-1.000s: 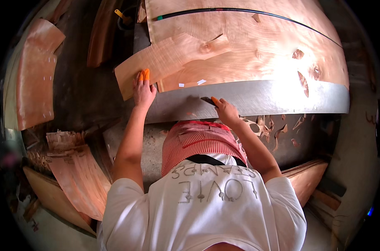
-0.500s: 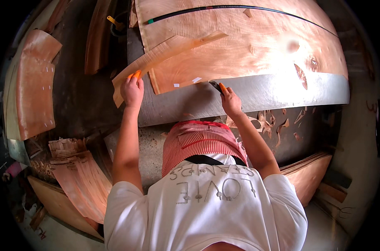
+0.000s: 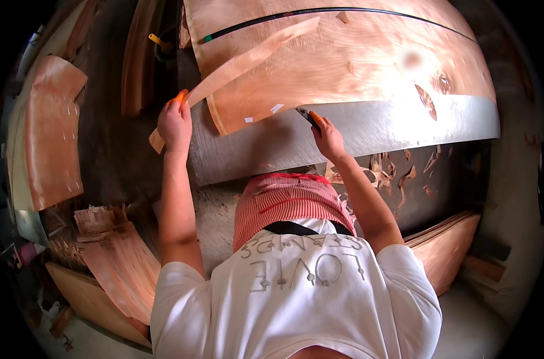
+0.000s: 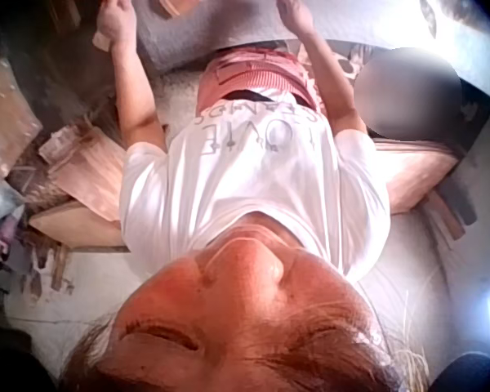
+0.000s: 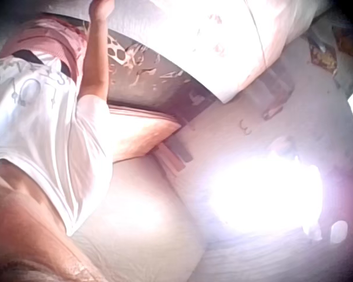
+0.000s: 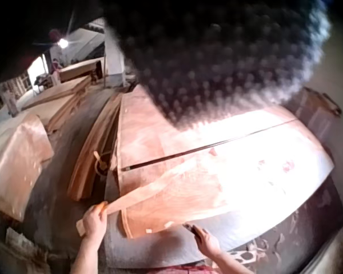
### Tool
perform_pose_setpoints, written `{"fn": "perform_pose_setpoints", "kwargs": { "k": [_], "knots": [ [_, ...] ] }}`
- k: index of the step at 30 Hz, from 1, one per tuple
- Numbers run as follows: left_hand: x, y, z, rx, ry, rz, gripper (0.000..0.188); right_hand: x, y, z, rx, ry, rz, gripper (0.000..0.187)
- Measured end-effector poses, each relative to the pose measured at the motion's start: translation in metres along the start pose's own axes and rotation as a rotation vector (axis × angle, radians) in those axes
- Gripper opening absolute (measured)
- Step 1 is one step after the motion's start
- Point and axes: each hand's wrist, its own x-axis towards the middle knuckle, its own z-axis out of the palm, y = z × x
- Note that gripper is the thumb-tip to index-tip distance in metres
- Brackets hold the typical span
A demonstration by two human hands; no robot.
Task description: The person cuts sections of wood veneer by hand using a utility knife. They align a metal ruler on the wood sheets, score the material with the knife, and break the pieces along the cut lines.
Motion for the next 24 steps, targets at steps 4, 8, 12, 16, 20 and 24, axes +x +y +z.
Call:
{"fn": "perform_pose_setpoints", "kwargs": {
  "k": [4,8,12,16,20,24],
  "knots": [
    [0.016,0.009,-0.023,-0.024,0.042,0.032,0.016,0.005,-0.005,-0.009,0.015,0.004,-0.020,0.040],
    [0.027,0.027,-0.045,0.002,0.061,0.078,0.019,0.018,-0.008,-0.018,0.012,0.010,-0.037,0.038],
    [0.025,0.048,-0.068,0.044,0.064,0.076,0.020,0.032,-0.005,-0.023,0.075,-0.025,-0.040,0.036],
    [0.018,0.073,-0.081,0.070,0.071,0.094,0.021,0.042,-0.003,-0.043,0.100,-0.278,0.017,0.039],
    [0.013,0.133,-0.078,0.070,0.056,0.121,0.022,0.014,0.038,-0.056,0.105,-0.305,-0.177,0.038],
    [0.005,0.180,-0.065,-0.112,0.007,0.103,0.026,-0.051,0.085,-0.065,0.118,-0.468,-0.207,0.033]
  ]
}}
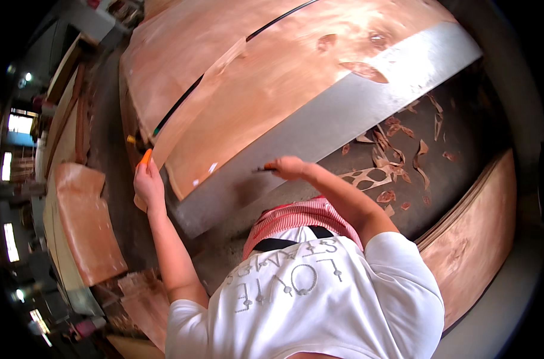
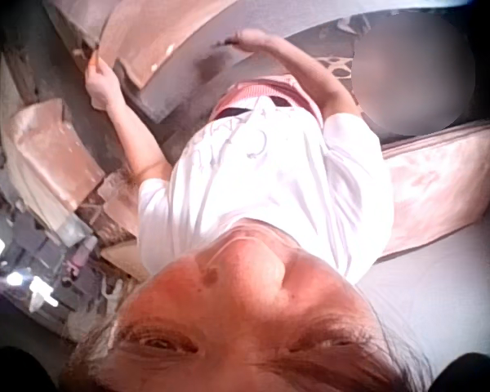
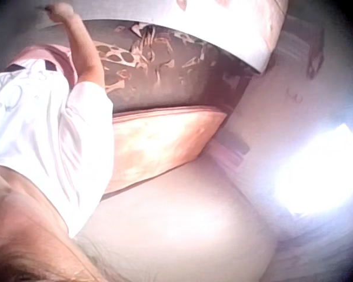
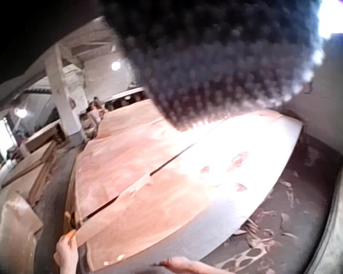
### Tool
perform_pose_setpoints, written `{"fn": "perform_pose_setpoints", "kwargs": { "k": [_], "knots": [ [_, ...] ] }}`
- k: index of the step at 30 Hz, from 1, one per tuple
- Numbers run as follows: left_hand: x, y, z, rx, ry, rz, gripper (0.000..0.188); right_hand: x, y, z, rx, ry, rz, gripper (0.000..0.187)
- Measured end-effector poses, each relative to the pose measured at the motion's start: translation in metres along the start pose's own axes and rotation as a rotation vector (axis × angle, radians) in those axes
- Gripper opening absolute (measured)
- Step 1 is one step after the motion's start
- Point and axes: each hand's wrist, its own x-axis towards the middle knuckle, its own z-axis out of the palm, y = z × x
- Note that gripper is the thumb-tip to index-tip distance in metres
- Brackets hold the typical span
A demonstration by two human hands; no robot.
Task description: The person cuts sections of wood veneer by hand using a utility knife. They align a metal ruler on the wood sheets, score the material with the knife, and break the pieces along the cut lines.
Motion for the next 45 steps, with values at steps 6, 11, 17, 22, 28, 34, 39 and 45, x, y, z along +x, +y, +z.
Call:
{"fn": "perform_pose_setpoints", "kwargs": {
  "k": [6,11,17,22,28,34,39,45],
  "knots": [
    [0.031,0.128,0.082,-0.003,-0.006,0.038,0.023,-0.140,0.119,-0.004,0.130,0.156,0.127,0.037],
    [0.049,0.191,0.155,-0.053,0.042,0.196,0.020,-0.227,0.163,-0.043,0.212,0.202,0.388,0.037],
    [0.067,0.296,0.233,-0.021,0.014,0.277,0.018,-0.291,0.209,-0.074,0.456,0.294,0.566,0.038],
    [0.089,0.383,0.315,-0.108,0.075,0.393,0.019,-0.319,0.274,-0.060,0.358,0.589,0.408,0.039],
    [0.115,0.450,0.445,-0.103,0.071,0.478,0.034,-0.369,0.339,-0.105,0.514,0.608,0.629,0.040],
    [0.117,0.479,0.541,0.005,0.044,0.477,0.034,-0.415,0.392,-0.167,0.544,0.531,0.841,0.038],
    [0.102,0.488,0.576,0.083,-0.237,0.388,0.051,-0.388,0.418,-0.242,0.399,0.563,0.707,0.037],
    [0.063,0.517,0.561,-0.028,-0.325,0.438,0.070,-0.340,0.465,-0.296,0.279,0.412,0.497,0.039]
  ]
}}
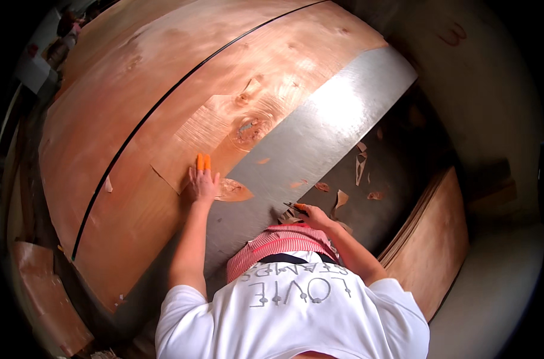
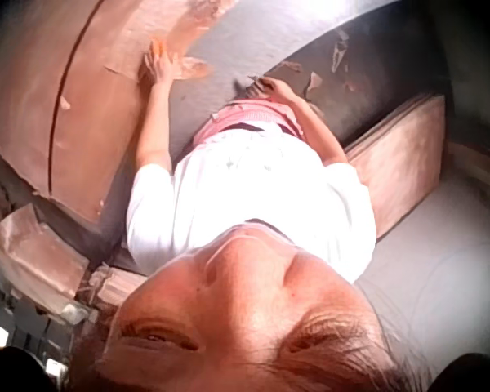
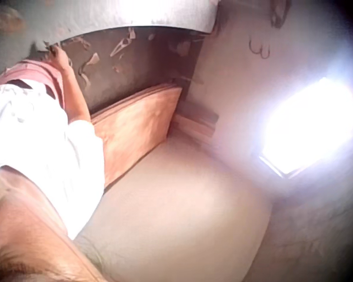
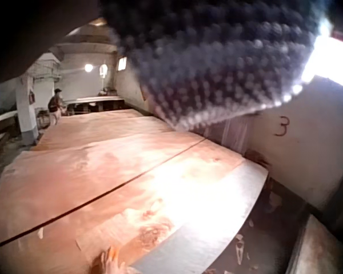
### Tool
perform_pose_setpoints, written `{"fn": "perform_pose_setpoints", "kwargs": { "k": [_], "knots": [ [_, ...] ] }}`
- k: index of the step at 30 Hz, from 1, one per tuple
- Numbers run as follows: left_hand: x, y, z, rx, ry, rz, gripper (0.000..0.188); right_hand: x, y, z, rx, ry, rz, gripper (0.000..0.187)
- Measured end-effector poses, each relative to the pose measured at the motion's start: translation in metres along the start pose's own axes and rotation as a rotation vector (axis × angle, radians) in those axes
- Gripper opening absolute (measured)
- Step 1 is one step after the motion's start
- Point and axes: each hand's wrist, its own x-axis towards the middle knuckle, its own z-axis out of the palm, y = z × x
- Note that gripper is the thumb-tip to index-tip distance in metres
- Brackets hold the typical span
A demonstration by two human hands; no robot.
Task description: The person cuts sections of wood veneer by hand using a utility knife. They align a metal ruler on the wood sheets, score the material with the knife, and break the pieces along the cut lines.
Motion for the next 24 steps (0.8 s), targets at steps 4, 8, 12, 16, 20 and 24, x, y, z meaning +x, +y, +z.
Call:
{"fn": "perform_pose_setpoints", "kwargs": {
  "k": [4,8,12,16,20,24],
  "knots": [
    [-0.030,0.023,-0.019,-0.011,-0.080,-0.070,0.068,0.036,-0.025,-0.024,-0.111,-0.120,-0.113,0.036],
    [-0.032,0.038,-0.016,-0.009,-0.083,-0.118,0.066,0.054,-0.024,-0.037,-0.150,-0.150,-0.157,0.037],
    [-0.008,0.060,0.007,0.017,-0.125,-0.111,0.067,0.049,-0.008,-0.054,-0.132,-0.151,-0.188,0.036],
    [0.004,0.082,0.035,0.186,-0.186,-0.194,0.072,0.032,0.017,-0.073,-0.086,-0.164,-0.110,0.038],
    [0.000,0.096,0.035,0.186,-0.216,-0.182,0.076,0.005,0.068,-0.069,-0.044,-0.078,-0.051,0.040],
    [-0.006,0.087,0.025,0.154,-0.272,-0.167,0.079,0.001,0.076,-0.081,0.001,-0.066,-0.022,0.041]
  ]
}}
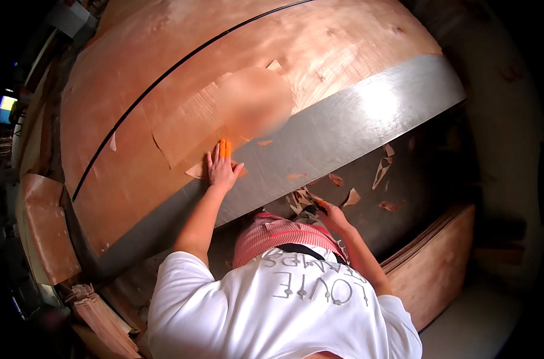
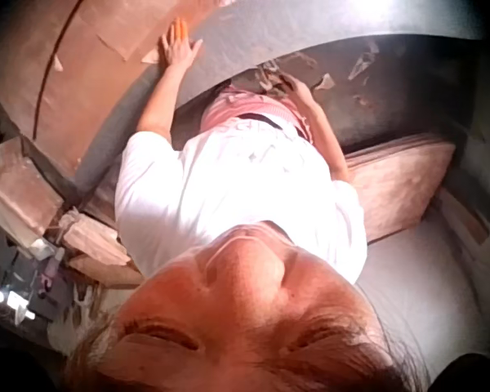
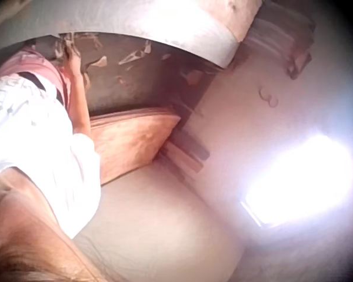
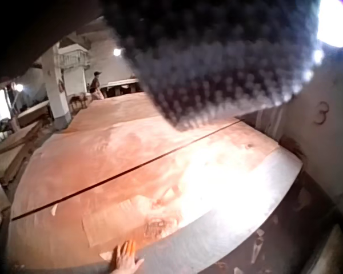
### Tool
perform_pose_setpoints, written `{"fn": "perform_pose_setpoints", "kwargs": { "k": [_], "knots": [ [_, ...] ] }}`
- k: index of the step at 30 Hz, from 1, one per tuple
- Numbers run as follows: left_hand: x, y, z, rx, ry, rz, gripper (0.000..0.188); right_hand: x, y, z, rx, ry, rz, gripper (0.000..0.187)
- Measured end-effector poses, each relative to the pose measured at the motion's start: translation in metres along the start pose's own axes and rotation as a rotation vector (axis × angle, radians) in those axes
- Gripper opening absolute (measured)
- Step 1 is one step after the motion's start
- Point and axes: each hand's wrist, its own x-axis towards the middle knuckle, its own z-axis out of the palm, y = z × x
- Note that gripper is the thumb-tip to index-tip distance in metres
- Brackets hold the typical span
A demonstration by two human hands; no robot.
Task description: The person cuts sections of wood veneer by hand using a utility knife. They align a metal ruler on the wood sheets, score the material with the knife, and break the pieces along the cut lines.
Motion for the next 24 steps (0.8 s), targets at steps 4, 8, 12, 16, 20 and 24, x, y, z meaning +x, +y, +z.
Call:
{"fn": "perform_pose_setpoints", "kwargs": {
  "k": [4,8,12,16,20,24],
  "knots": [
    [-0.015,-0.018,-0.008,0.035,-0.077,0.026,0.081,0.014,-0.006,-0.008,0.053,0.000,0.086,0.043],
    [-0.026,-0.026,-0.015,0.081,-0.150,0.070,0.079,0.021,0.001,-0.009,0.049,-0.031,0.167,0.042],
    [-0.005,-0.055,-0.007,0.031,-0.060,0.188,0.069,0.024,0.007,0.008,0.033,-0.057,0.135,0.042],
    [0.046,-0.072,-0.012,0.190,0.039,0.084,0.058,0.039,-0.008,0.014,0.021,-0.070,0.092,0.043],
    [0.081,-0.096,0.008,0.201,0.058,0.088,0.048,0.047,-0.014,0.014,0.036,-0.061,0.075,0.042],
    [0.105,-0.107,0.012,0.008,-0.185,-0.151,0.044,0.034,-0.007,0.003,0.036,-0.014,0.134,0.044]
  ]
}}
